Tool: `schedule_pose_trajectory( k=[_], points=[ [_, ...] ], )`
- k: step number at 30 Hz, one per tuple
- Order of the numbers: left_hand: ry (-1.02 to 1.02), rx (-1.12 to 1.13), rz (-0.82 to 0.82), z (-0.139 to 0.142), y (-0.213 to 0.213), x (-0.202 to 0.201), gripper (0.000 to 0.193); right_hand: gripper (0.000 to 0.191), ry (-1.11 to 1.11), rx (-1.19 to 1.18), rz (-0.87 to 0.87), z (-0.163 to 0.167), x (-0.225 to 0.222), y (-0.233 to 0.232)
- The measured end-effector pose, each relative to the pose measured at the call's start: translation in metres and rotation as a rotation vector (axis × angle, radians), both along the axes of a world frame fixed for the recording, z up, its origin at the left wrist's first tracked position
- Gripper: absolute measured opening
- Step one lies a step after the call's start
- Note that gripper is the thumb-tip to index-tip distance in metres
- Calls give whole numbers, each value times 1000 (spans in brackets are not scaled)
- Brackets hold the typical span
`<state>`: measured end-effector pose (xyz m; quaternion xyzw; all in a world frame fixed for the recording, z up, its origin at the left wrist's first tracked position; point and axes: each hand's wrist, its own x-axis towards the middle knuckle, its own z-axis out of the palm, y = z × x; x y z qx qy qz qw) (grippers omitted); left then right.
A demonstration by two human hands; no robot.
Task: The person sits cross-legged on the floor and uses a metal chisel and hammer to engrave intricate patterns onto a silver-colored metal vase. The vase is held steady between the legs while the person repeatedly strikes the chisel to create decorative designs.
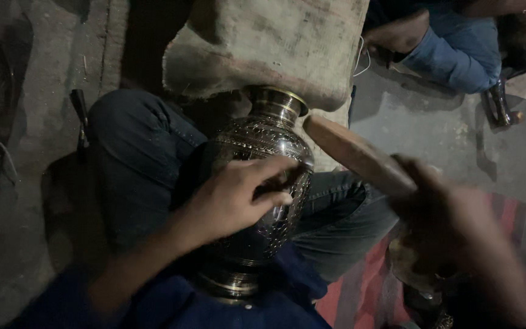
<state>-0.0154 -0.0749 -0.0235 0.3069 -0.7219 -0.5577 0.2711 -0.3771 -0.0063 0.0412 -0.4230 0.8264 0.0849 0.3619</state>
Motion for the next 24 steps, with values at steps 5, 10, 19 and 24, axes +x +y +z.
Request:
schedule_pose_trajectory(
  k=[5,10,19,24],
  points=[
    [80,-170,-260,11,-31,-10,49,70,75,-284,335,-46,14,50],
    [-170,33,-419,21,-44,-20,51,79,-154,-463,-147,-65,27,75],
    [-42,-21,-326,21,-35,-16,45,55,-323,-520,-185,-22,43,58],
    [-270,136,-261,20,-26,-12,45,55,-411,-401,-488,15,69,12]
  ],
)
